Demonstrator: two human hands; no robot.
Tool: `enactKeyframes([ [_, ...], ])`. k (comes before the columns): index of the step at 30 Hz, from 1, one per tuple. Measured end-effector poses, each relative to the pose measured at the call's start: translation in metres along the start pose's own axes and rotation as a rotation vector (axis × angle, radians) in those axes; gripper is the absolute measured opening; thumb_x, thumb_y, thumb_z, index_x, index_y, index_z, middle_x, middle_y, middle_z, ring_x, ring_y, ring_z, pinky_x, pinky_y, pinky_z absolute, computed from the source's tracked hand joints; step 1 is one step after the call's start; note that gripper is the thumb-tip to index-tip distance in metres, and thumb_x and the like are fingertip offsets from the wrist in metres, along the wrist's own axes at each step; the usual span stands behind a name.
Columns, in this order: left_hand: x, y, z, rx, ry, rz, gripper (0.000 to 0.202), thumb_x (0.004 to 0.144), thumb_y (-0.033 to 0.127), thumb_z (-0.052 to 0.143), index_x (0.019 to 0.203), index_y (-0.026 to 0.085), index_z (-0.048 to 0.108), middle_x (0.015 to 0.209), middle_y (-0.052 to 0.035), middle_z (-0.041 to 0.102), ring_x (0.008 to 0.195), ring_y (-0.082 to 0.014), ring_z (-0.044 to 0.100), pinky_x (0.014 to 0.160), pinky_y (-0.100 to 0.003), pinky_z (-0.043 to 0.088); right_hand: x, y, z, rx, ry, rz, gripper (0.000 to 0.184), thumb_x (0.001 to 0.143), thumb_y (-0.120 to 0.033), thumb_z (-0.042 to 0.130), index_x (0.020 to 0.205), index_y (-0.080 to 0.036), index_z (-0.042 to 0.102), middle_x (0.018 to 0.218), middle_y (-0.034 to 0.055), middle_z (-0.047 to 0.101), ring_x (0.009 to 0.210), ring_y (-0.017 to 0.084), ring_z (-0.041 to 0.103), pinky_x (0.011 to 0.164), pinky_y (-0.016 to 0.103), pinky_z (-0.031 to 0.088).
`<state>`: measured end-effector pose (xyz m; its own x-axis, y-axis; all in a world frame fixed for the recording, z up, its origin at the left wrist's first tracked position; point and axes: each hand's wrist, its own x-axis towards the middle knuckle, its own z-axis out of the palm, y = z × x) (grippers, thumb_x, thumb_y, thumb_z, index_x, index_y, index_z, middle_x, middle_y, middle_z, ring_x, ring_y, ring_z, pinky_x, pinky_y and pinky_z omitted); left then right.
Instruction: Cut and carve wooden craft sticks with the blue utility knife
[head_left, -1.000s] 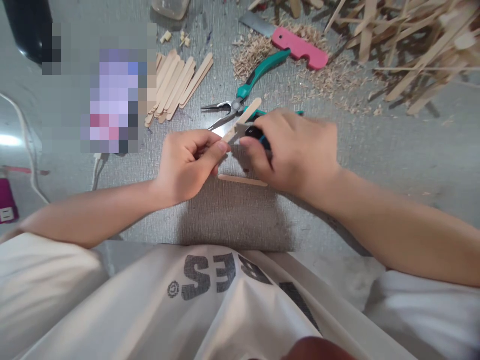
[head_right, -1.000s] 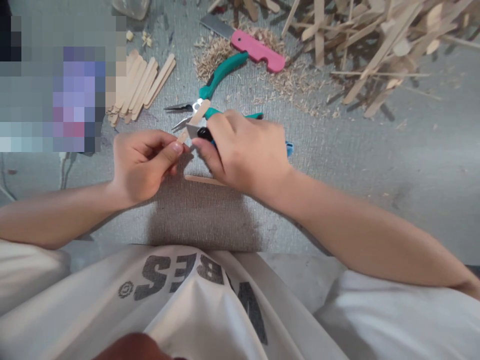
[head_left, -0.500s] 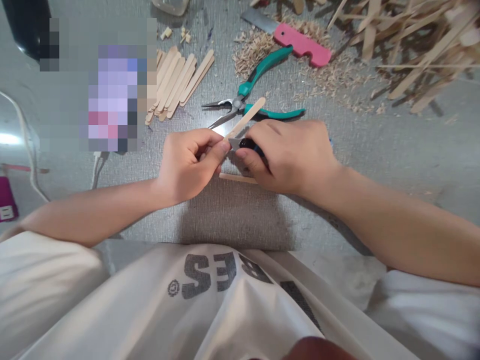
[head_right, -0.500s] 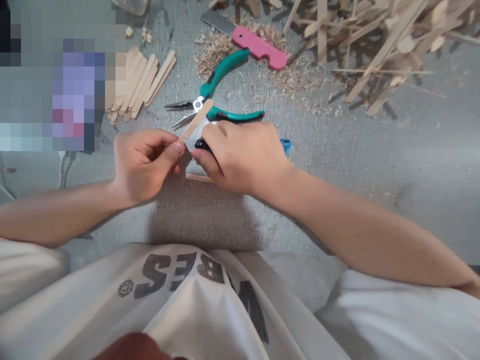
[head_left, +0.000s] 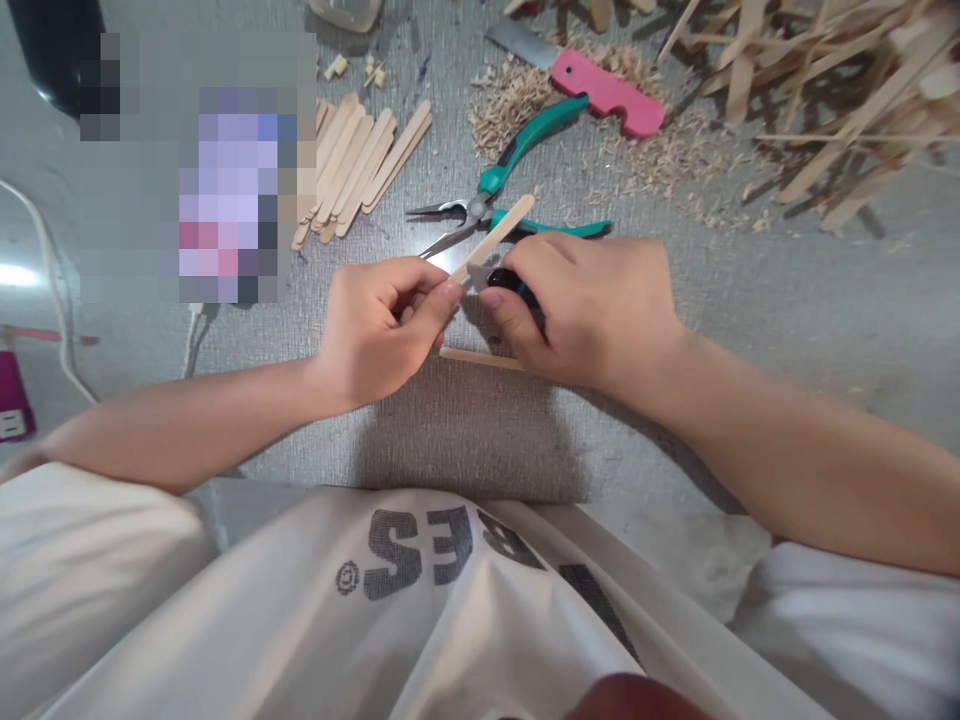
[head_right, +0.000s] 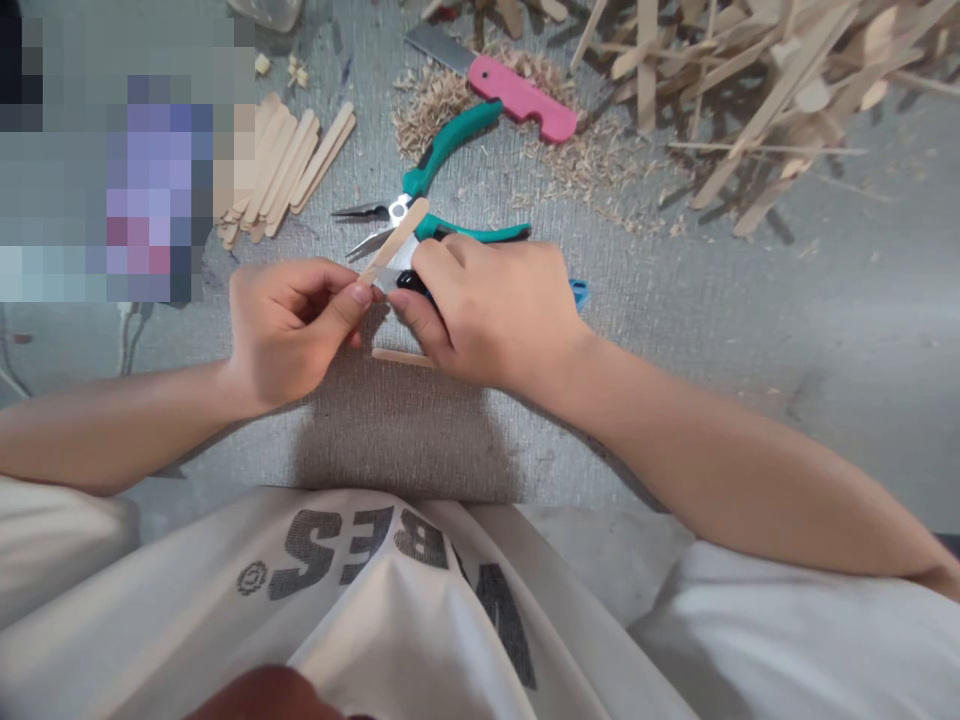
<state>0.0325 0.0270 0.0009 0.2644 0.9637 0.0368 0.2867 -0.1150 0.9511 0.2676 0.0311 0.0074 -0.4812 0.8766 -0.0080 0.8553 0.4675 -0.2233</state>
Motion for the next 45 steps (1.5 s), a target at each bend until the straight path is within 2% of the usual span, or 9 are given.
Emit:
enactKeyframes([
  [9, 0.0010, 0.0019, -0.0030, 0.048, -0.033, 0.017, 0.037, 0.107, 0.036, 0.077, 0.074, 0.023, 0.071, 0.056, 0.0034, 0.061, 0.047, -0.0091, 0.045, 0.045, -0.025, 0.029, 0.0001, 0.0027, 0.0016, 0.035, -0.006, -0.048, 0.066, 0.121, -0.058, 0.028, 0.120, -0.019, 0.082, 0.105, 0.0158, 0.083, 0.079, 0.026, 0.065, 0.070, 0.039, 0.022],
  [12, 0.0024, 0.0031, -0.0043, 0.026, -0.050, 0.030, 0.036, 0.106, 0.031, 0.076, 0.072, 0.022, 0.071, 0.055, 0.0033, 0.060, 0.047, -0.0091, 0.046, 0.044, -0.025, 0.029, 0.0003, 0.0044, 0.0031, 0.046, 0.005, -0.057, 0.064, 0.121, -0.057, 0.031, 0.120, -0.019, 0.082, 0.105, 0.0156, 0.083, 0.080, 0.027, 0.065, 0.071, 0.040, 0.024],
  [19, 0.0051, 0.0040, -0.0035, -0.078, -0.060, 0.002, 0.029, 0.105, 0.026, 0.076, 0.076, 0.021, 0.076, 0.055, 0.0047, 0.060, 0.045, -0.0082, 0.048, 0.044, -0.023, 0.031, 0.0022, 0.0062, 0.0019, 0.074, 0.018, -0.054, 0.061, 0.119, -0.057, 0.035, 0.118, -0.021, 0.084, 0.102, 0.0136, 0.083, 0.076, 0.024, 0.061, 0.070, 0.041, 0.021],
  [23, 0.0046, 0.0024, -0.0030, -0.058, -0.048, -0.004, 0.032, 0.107, 0.029, 0.080, 0.076, 0.021, 0.076, 0.054, 0.0047, 0.060, 0.044, -0.0084, 0.048, 0.044, -0.024, 0.029, 0.0040, 0.0057, -0.0019, 0.091, 0.011, -0.050, 0.060, 0.117, -0.056, 0.036, 0.118, -0.022, 0.086, 0.101, 0.0130, 0.083, 0.075, 0.023, 0.059, 0.070, 0.041, 0.021],
  [28, 0.0036, 0.0038, -0.0037, -0.034, -0.058, -0.019, 0.032, 0.107, 0.031, 0.079, 0.077, 0.021, 0.078, 0.054, 0.0039, 0.061, 0.045, -0.0091, 0.050, 0.044, -0.024, 0.032, 0.0057, 0.0077, -0.0019, 0.043, 0.001, -0.093, 0.069, 0.119, -0.060, 0.030, 0.118, -0.021, 0.087, 0.101, 0.0124, 0.083, 0.071, 0.022, 0.056, 0.067, 0.040, 0.019],
  [33, 0.0054, 0.0056, -0.0055, -0.040, -0.120, -0.074, 0.037, 0.107, 0.040, 0.078, 0.074, 0.022, 0.074, 0.055, 0.0027, 0.062, 0.048, -0.0100, 0.050, 0.046, -0.025, 0.035, 0.0051, 0.0081, -0.0010, 0.011, 0.054, -0.138, 0.074, 0.121, -0.061, 0.024, 0.122, -0.022, 0.087, 0.099, 0.0105, 0.082, 0.069, 0.021, 0.053, 0.065, 0.040, 0.019],
  [36, 0.0068, 0.0061, -0.0059, -0.052, -0.161, -0.088, 0.040, 0.106, 0.043, 0.079, 0.072, 0.023, 0.071, 0.054, 0.0034, 0.059, 0.048, -0.0101, 0.048, 0.047, -0.026, 0.036, 0.0045, 0.0059, -0.0034, 0.000, 0.012, -0.138, 0.078, 0.122, -0.064, 0.020, 0.124, -0.023, 0.086, 0.099, 0.0109, 0.081, 0.072, 0.022, 0.054, 0.067, 0.040, 0.022],
  [45, 0.0067, 0.0055, -0.0025, -0.134, -0.092, -0.064, 0.030, 0.103, 0.032, 0.077, 0.075, 0.023, 0.074, 0.055, 0.0048, 0.060, 0.044, -0.0078, 0.041, 0.045, -0.025, 0.035, 0.0058, 0.0083, -0.0006, -0.010, 0.003, -0.116, 0.076, 0.120, -0.064, 0.022, 0.115, -0.022, 0.085, 0.100, 0.0114, 0.081, 0.069, 0.021, 0.053, 0.067, 0.039, 0.019],
])
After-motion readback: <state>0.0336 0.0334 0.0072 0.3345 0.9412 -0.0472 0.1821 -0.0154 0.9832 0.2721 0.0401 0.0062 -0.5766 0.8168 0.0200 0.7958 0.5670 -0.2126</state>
